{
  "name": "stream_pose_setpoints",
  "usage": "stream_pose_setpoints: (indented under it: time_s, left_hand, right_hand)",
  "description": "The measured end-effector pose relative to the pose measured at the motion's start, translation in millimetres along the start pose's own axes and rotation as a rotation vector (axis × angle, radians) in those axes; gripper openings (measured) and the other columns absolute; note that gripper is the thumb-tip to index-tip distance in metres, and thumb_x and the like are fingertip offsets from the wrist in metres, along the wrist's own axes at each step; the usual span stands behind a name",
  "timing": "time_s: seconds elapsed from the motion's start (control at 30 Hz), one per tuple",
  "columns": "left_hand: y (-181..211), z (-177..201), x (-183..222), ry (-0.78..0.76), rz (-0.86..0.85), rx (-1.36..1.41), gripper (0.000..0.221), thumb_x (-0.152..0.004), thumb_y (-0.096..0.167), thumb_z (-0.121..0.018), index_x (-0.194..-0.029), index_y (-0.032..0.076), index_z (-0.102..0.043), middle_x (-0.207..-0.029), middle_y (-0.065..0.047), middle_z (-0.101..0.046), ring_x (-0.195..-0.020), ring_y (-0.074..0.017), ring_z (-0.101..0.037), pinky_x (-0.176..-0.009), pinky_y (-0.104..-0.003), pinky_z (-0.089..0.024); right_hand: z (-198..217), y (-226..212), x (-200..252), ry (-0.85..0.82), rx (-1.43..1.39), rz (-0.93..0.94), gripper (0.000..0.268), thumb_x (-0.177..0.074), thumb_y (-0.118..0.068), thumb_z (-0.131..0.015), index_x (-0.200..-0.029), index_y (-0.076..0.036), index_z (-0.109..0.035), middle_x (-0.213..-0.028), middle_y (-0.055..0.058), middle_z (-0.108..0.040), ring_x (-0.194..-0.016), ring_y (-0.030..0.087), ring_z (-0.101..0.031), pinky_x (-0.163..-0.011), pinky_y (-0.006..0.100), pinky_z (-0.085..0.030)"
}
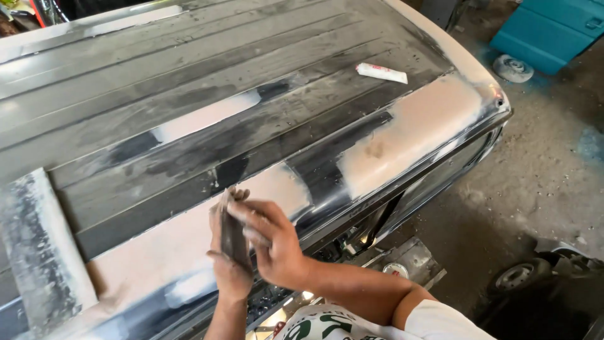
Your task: The person applies a pinkish body filler to a black car hood using a large metal spreader and a smaller putty knife. They spread the filler over several areas and smooth the surface.
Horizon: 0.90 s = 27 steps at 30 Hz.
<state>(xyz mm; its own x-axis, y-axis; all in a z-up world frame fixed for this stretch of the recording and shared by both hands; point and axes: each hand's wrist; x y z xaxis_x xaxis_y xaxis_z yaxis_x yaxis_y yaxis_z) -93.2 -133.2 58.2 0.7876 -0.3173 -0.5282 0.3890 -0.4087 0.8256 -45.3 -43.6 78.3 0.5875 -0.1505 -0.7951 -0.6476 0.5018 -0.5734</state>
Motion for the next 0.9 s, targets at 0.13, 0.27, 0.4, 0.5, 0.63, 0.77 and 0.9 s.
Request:
stream_pose_setpoints:
  time_s: [0.13, 0.27, 0.4, 0.5, 0.63, 0.77, 0.9]
  left_hand:
    - [11, -13, -28, 0.02, -0.031, 0.147, 0.096, -0.094, 0.079, -0.032, -0.148, 0.0, -0.037, -0.14, -0.014, -0.047, -0.134, -0.0277, -0.045, -0.119, -0.044, -0.034]
    - [20, -26, -30, -0.088, -0.007, -0.078, 0.108, -0.088, 0.09, -0.011, -0.145, 0.003, -0.04, -0.134, -0.017, -0.054, -0.125, -0.0271, -0.053, -0.113, -0.045, -0.042]
    - [-23, -30, -19, -0.094, -0.123, 0.002, 0.082, -0.106, 0.068, -0.019, -0.153, 0.001, -0.029, -0.154, -0.018, -0.032, -0.15, -0.0328, -0.031, -0.128, -0.047, -0.027]
    - [-19, -19, -30, -0.045, -0.126, 0.056, 0.093, -0.098, 0.075, -0.016, -0.152, 0.001, -0.031, -0.151, -0.022, -0.037, -0.142, -0.0351, -0.038, -0.123, -0.047, -0.028]
    - [-23, -29, -23, 0.032, -0.127, 0.028, 0.106, -0.09, 0.08, -0.01, -0.146, -0.005, -0.038, -0.143, -0.028, -0.046, -0.131, -0.0385, -0.047, -0.116, -0.048, -0.029]
    - [-8, -35, -17, 0.054, 0.017, -0.363, 0.096, -0.094, 0.07, -0.002, -0.151, 0.001, -0.038, -0.151, -0.019, -0.045, -0.143, -0.0378, -0.037, -0.124, -0.05, -0.005]
    - [-25, -14, -28, 0.176, 0.119, 0.285, 0.081, -0.101, 0.068, -0.023, -0.156, 0.01, -0.031, -0.158, -0.013, -0.036, -0.145, -0.0367, -0.035, -0.121, -0.054, -0.023]
  right_hand:
    - [3, 0, 14, 0.023, -0.032, 0.007, 0.031, -0.108, -0.015, -0.042, -0.134, -0.004, -0.053, -0.125, 0.017, -0.059, -0.116, 0.03, -0.062, -0.101, 0.041, -0.056]
    - [6, 12, 34, 0.088, -0.077, 0.01, 0.035, -0.092, 0.001, -0.043, -0.122, 0.002, -0.061, -0.117, 0.021, -0.059, -0.105, 0.032, -0.063, -0.088, 0.041, -0.058]
    - [30, 25, -14, 0.078, 0.033, -0.122, 0.049, -0.111, -0.04, -0.031, -0.133, -0.002, -0.052, -0.124, 0.02, -0.059, -0.116, 0.031, -0.061, -0.1, 0.042, -0.057]
    - [22, 23, 6, 0.073, 0.006, 0.051, 0.037, -0.103, -0.015, -0.041, -0.13, 0.0, -0.06, -0.117, 0.024, -0.06, -0.098, 0.046, -0.064, -0.081, 0.05, -0.055]
    - [13, 24, 29, -0.011, -0.069, 0.032, 0.034, -0.1, -0.019, -0.047, -0.122, -0.001, -0.068, -0.115, 0.02, -0.065, -0.099, 0.038, -0.067, -0.083, 0.046, -0.054]
    - [31, 20, -33, 0.048, -0.107, -0.02, 0.031, -0.104, -0.009, -0.044, -0.125, 0.008, -0.058, -0.114, 0.029, -0.061, -0.098, 0.046, -0.065, -0.081, 0.052, -0.054]
    - [42, 45, -29, 0.035, -0.172, -0.176, 0.034, -0.101, -0.007, -0.054, -0.128, 0.014, -0.052, -0.12, 0.038, -0.057, -0.114, 0.043, -0.057, -0.097, 0.057, -0.044]
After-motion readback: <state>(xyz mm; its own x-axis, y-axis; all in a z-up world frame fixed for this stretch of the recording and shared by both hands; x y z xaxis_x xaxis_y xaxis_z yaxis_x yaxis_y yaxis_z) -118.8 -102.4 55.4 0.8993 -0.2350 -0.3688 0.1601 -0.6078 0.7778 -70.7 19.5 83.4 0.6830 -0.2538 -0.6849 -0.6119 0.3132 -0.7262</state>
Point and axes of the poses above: each hand's wrist, its own x-axis away from the middle knuckle, its own z-axis out of the back of the hand, y = z × x
